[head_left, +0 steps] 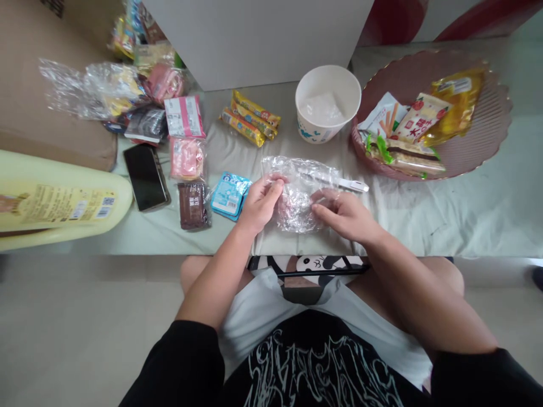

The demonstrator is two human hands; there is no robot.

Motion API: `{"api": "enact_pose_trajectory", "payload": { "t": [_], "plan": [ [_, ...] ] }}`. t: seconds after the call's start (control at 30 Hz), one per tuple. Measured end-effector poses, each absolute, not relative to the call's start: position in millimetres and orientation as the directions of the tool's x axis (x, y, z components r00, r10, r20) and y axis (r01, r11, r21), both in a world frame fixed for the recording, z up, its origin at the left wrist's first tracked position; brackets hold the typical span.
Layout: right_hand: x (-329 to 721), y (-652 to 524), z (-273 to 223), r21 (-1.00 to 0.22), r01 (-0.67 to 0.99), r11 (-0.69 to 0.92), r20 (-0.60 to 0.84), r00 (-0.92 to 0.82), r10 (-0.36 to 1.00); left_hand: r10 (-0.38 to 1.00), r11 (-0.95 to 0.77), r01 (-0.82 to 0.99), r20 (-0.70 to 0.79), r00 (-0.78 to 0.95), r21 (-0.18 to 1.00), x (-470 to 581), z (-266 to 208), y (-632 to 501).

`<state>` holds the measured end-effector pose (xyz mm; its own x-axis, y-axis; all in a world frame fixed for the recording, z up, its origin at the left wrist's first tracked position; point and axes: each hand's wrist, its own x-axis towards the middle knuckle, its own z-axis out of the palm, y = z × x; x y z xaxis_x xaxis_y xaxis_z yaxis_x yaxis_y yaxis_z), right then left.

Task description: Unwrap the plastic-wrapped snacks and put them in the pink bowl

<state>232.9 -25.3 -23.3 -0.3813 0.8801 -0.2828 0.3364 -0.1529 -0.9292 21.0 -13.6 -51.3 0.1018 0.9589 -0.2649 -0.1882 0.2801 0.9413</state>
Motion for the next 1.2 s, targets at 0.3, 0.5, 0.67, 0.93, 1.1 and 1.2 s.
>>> {"api": "enact_pose_trajectory", "payload": {
  "t": [0.3,0.5,0.67,0.93,1.1,1.2],
  "plan": [
    [232,-22,-27,-0.933,-0.011,-0.361,-0.358,-0.092,0.929,0.896,0.396,-0.257,-0.309,0.318,0.882,15,-41,-14],
    [232,-20,-24,-0.914,-0.21,-0.348,-0.339,-0.078,0.937,0.951,0.31,-0.386,-0.277,0.14,0.869,15,-45,-10],
    [235,-20,-22,-0.942,-0.126,-0.311,-0.302,-0.088,0.949,0.956,0.292,-0.404,-0.259,0.134,0.867,18,-43,-9],
    [242,-19,-23,-0.949,0.022,-0.313,-0.314,-0.106,0.943,0.978,0.207,-0.257,-0.195,0.073,0.944,23,-39,-8],
    [241,-19,-29,-0.953,-0.023,-0.303,-0.3,-0.092,0.95,0.964,0.265,-0.348,-0.253,0.08,0.899,20,-42,-9],
    [240,-19,-31,-0.945,-0.061,-0.323,-0.315,-0.108,0.943,0.95,0.312,-0.386,-0.293,0.108,0.868,18,-44,-9]
  ]
}}
